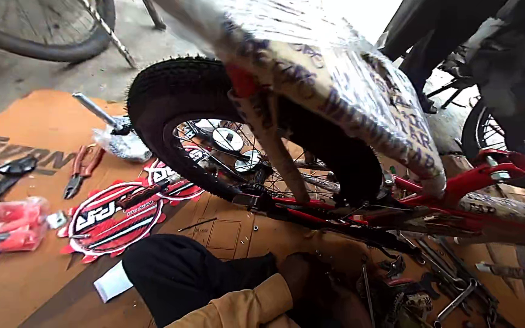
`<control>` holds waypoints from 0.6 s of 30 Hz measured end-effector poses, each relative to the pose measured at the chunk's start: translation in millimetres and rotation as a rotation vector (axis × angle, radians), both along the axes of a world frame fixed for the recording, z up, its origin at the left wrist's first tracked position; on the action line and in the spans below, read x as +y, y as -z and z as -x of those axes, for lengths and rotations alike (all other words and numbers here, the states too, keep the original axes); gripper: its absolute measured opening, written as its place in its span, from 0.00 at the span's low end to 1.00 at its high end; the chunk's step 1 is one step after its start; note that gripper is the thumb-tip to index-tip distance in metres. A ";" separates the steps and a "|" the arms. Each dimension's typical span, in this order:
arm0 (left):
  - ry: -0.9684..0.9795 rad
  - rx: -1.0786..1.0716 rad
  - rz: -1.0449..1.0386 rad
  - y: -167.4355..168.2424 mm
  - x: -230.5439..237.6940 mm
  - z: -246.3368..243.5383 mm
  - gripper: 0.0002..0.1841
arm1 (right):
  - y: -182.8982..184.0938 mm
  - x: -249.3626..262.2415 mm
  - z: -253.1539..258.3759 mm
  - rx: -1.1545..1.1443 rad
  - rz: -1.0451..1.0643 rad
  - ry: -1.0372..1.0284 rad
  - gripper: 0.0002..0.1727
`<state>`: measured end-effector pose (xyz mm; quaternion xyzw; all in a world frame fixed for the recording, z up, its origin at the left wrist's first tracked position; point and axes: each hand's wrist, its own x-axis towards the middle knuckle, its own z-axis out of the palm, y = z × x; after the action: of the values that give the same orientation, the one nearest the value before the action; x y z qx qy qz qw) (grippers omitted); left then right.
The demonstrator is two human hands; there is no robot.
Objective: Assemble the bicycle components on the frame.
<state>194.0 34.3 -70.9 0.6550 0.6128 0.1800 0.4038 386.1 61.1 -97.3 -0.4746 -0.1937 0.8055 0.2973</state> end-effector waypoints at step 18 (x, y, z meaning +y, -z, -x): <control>-0.295 0.486 -0.700 -145.3 76.1 23.3 0.18 | -11.7 -3.2 3.4 -0.200 -0.133 0.042 0.09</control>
<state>170.7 110.4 74.4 0.6809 0.6790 0.2731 -0.0274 382.7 57.9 -85.6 -0.5359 -0.2657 0.7329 0.3242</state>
